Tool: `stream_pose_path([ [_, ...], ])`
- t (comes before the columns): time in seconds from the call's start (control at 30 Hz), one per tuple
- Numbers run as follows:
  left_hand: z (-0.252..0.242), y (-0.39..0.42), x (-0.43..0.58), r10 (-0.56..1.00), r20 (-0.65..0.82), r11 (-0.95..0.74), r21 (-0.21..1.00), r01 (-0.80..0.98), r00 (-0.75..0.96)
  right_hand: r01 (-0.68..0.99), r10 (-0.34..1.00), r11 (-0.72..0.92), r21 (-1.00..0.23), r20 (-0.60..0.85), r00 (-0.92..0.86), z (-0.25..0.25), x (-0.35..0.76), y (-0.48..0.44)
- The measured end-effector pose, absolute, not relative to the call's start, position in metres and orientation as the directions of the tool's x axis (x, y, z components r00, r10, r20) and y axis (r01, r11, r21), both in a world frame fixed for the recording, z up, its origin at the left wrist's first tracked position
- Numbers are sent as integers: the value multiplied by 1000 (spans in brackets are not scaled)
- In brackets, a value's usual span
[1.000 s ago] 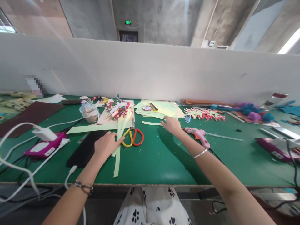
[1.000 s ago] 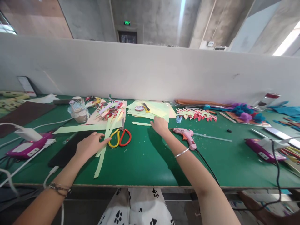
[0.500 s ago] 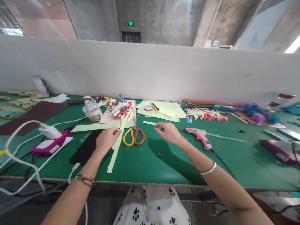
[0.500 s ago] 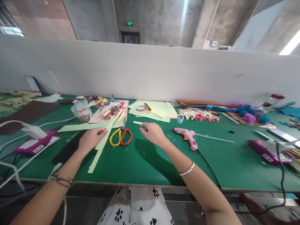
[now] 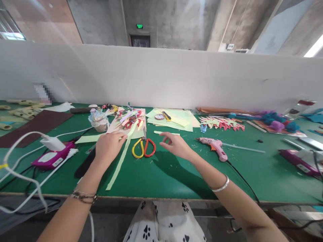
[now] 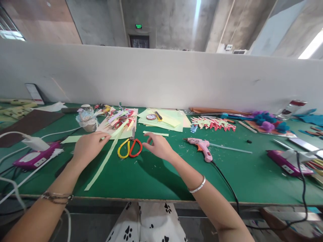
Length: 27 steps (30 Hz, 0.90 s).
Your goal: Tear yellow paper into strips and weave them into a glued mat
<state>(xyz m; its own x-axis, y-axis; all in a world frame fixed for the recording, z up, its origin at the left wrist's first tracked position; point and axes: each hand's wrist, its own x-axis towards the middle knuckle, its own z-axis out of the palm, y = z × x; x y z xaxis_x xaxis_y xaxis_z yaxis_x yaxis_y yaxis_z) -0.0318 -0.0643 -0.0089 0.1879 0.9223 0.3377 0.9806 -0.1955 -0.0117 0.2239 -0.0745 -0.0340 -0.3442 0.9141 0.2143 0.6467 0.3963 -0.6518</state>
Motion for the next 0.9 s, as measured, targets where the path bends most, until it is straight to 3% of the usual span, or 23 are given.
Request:
stream_pose_path([
  [0.13,-1,-77,-8,832,351,-536,308,786,430,383,916,353,-854,230,-330,-35,210,-75],
  [0.27,2,-89,13,770,359,-638,402,656,528,126,882,296,-947,220,-416,-35,201,-78],
  [0.4,1,-92,19,745,311,-655,510,557,591,6,863,262,-965,232,-449,-35,202,-83],
  [0.67,-4,-99,25,670,301,-703,550,451,678,-127,807,228,-965,260,-530,-30,216,-91],
  [0.9,-11,-100,30,724,274,-659,547,517,633,17,873,221,-975,190,-448,-32,224,-93],
])
